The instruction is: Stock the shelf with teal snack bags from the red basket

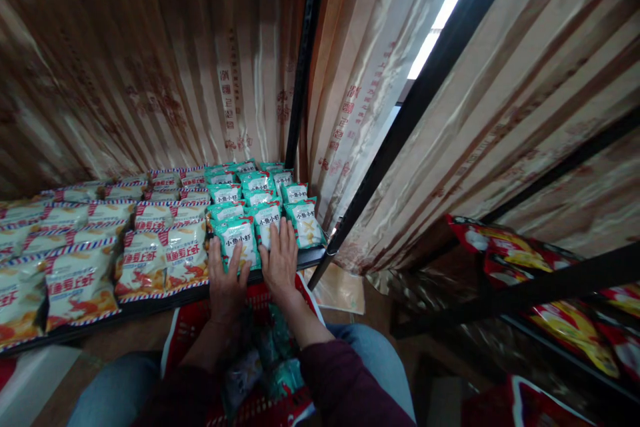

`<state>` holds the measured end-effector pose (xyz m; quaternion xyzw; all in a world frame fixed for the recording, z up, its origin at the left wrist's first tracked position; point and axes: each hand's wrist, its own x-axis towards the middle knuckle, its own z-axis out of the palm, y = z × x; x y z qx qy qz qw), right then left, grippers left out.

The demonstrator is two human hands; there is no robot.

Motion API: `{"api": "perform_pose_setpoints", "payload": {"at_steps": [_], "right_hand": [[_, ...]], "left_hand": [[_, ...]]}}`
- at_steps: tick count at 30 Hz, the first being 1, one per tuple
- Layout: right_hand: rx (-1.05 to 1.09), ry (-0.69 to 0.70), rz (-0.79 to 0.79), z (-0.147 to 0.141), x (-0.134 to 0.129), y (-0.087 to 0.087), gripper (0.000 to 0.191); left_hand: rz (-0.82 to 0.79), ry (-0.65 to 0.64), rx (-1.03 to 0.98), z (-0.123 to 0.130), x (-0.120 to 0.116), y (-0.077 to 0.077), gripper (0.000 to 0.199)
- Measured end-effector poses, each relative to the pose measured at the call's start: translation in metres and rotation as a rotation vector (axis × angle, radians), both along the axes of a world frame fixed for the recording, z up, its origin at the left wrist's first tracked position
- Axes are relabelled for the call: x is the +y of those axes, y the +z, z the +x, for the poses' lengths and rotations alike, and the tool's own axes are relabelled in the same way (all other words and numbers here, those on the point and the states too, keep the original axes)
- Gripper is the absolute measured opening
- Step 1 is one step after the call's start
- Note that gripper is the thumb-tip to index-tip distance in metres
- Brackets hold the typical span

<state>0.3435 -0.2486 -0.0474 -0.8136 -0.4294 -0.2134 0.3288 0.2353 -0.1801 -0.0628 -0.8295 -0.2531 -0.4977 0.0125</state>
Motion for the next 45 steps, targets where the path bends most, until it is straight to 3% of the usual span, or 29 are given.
{"api": "perform_pose_setpoints", "payload": {"at_steps": [4,12,28,45], "right_hand": [[0.009,-0.014,-0.020,0.001,-0.003,0.001,0.050],[-0.003,0.100,-0.050,-0.002,-0.014,-0.001,0.050],[-0.005,0.057,-0.087,-0.004,-0.011,-0.006,0.051],[-0.034,0.122,-0.085,-0.012,-0.024,-0.005,0.054]], "left_hand": [[0.024,0.051,0.064,0.001,-0.002,0.001,0.049],[0.021,0.053,0.071,0.004,-0.004,0.002,0.051],[-0.053,0.088,0.142,0.003,-0.004,-0.002,0.050],[-0.099,-0.052,0.078,-0.003,-0.007,0.003,0.053]]}}
